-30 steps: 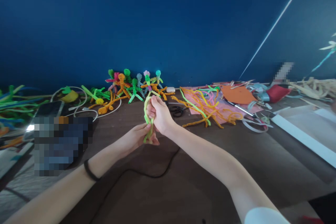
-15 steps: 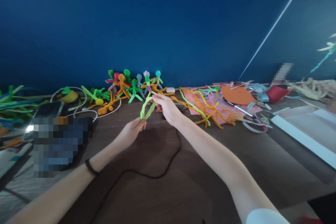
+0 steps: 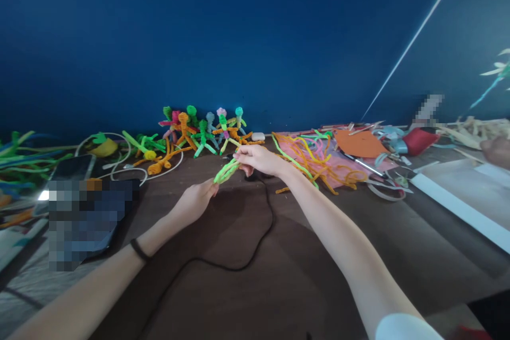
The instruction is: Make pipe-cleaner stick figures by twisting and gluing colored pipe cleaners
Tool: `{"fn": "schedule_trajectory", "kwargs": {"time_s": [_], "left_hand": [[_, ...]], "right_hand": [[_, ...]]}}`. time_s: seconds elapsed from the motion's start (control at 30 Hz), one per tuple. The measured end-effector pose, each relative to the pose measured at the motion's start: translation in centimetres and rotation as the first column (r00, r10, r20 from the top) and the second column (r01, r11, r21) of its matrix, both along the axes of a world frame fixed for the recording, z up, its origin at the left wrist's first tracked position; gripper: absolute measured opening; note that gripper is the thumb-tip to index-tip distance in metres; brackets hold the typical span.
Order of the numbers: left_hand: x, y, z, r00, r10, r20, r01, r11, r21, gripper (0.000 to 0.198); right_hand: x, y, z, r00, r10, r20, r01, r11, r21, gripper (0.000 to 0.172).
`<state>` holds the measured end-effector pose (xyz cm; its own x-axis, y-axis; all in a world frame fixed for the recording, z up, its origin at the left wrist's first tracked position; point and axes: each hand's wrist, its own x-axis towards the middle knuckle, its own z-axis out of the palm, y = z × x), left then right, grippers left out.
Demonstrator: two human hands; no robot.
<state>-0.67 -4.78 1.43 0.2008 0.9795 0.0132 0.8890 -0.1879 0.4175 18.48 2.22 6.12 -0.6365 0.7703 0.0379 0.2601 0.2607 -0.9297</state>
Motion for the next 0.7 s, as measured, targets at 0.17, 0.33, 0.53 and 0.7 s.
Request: {"fn": "schedule_trajectory", "kwargs": {"time_s": [0.17,0.33,0.53,0.7], "left_hand": [[0.0,0.1,0.1,0.999,-0.018,-0.029,0.018,1.000,0.007,0.025],[-0.1,0.1,0.1,0.997,-0.070,-0.017,0.071,0.997,0.037,0.025],[-0.3,0.1,-0.4,0.994,-0.095,0.053,0.090,0.992,0.090,0.027],[-0.2,0.0,-0.2,0.996,-0.084,0.023,0.081,0.991,0.108,0.027]], "right_hand": [[1.0,0.6,-0.2,0.991,0.076,0.113,-0.078,0.997,0.008,0.028],[1.7,0.7,0.0,0.981,0.037,0.191,-0.065,0.987,0.146,0.025],[1.6,0.5,0.1,0.991,-0.020,0.133,-0.013,0.971,0.238,0.027],[1.5,0.7,0.0,0.994,-0.041,0.100,0.015,0.971,0.240,0.027]]}}
